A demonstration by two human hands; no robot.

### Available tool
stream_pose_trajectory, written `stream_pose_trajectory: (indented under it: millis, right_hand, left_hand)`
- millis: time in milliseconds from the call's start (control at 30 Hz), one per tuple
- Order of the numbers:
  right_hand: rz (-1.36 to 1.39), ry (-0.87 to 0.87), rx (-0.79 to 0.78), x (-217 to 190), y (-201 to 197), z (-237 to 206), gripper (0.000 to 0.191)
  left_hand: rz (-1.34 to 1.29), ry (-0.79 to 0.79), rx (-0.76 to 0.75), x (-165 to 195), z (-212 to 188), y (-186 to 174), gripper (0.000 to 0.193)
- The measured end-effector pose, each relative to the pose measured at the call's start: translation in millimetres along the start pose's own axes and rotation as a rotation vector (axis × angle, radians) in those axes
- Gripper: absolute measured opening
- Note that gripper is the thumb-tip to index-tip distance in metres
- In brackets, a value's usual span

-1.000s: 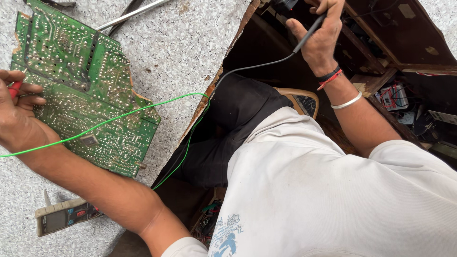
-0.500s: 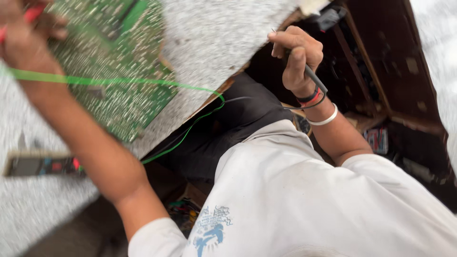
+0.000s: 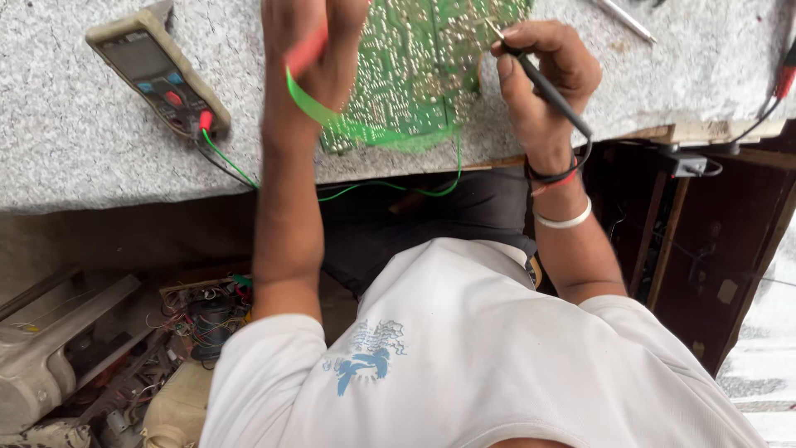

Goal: The person tests a green circuit board on a workbench, holding multimeter probes in both hands and touching them to different points on the board while repositioning the board and the probes to check various components. A multimeter rests on the bench beside the board throughout.

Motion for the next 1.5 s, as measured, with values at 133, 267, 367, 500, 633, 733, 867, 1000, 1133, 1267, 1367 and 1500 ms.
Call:
stream_pose_trajectory:
  millis: [133,267,367,500,633,733,867,1000,1133,1267,1367,1500]
  right_hand:
    - [0.039,0.026,0.008,4,-3,-3,0.016]
    - [-0.081,0.061,-0.003,-2,-6,-5,0.023]
    - [-0.174,0.058,-0.002,-9,-2,-3,0.022]
    - [-0.298,-0.024,-0.022,-12,3,6,0.014]
    - [-0.257,-0.013,-0.057,-15,4,2,0.010]
    - [-0.247,-0.046,-0.091,-16,3,2,0.013]
    - [-0.295,-0.062,-0.157,-21,3,1,0.013]
    - [-0.281,-0.134,-0.194,-23,7,1,0.017]
    - [-0.295,-0.112,-0.094,-19,9,1,0.012]
    - [-0.362,-0.141,-0.104,-15,6,-4,0.013]
    - [-0.349,-0.097,-0.118,-11,5,-5,0.011]
    - [-0.360,-0.093,-0.146,-11,5,-7,0.009]
  left_hand:
    - [0.027,-0.058,0.124,24,-40,4,0.049]
    - [0.058,0.011,0.075,25,-54,3,0.036]
    - [0.054,0.044,0.038,20,-52,-1,0.028]
    - [0.056,0.115,0.009,18,-47,-4,0.023]
    - [0.146,0.092,-0.019,23,-45,-4,0.022]
    - [0.233,0.124,-0.036,38,-46,-3,0.021]
    - [0.208,0.072,0.043,64,-55,7,0.020]
    - [0.171,0.165,0.014,71,-59,39,0.025]
    - [0.270,0.199,0.071,62,-61,62,0.024]
    - [0.289,0.214,0.096,56,-63,65,0.024]
    - [0.351,0.270,0.103,55,-61,66,0.026]
    - [0.324,0.238,0.125,51,-59,63,0.027]
Point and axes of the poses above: each hand's wrist, its own z-axis towards the middle knuckle, its own y-axis out of the palm, x = y × z, the point moved 1 cm from there along z, towards the middle knuckle, and after that the axes turned 14 degrees about y, right-handed, at the moved point
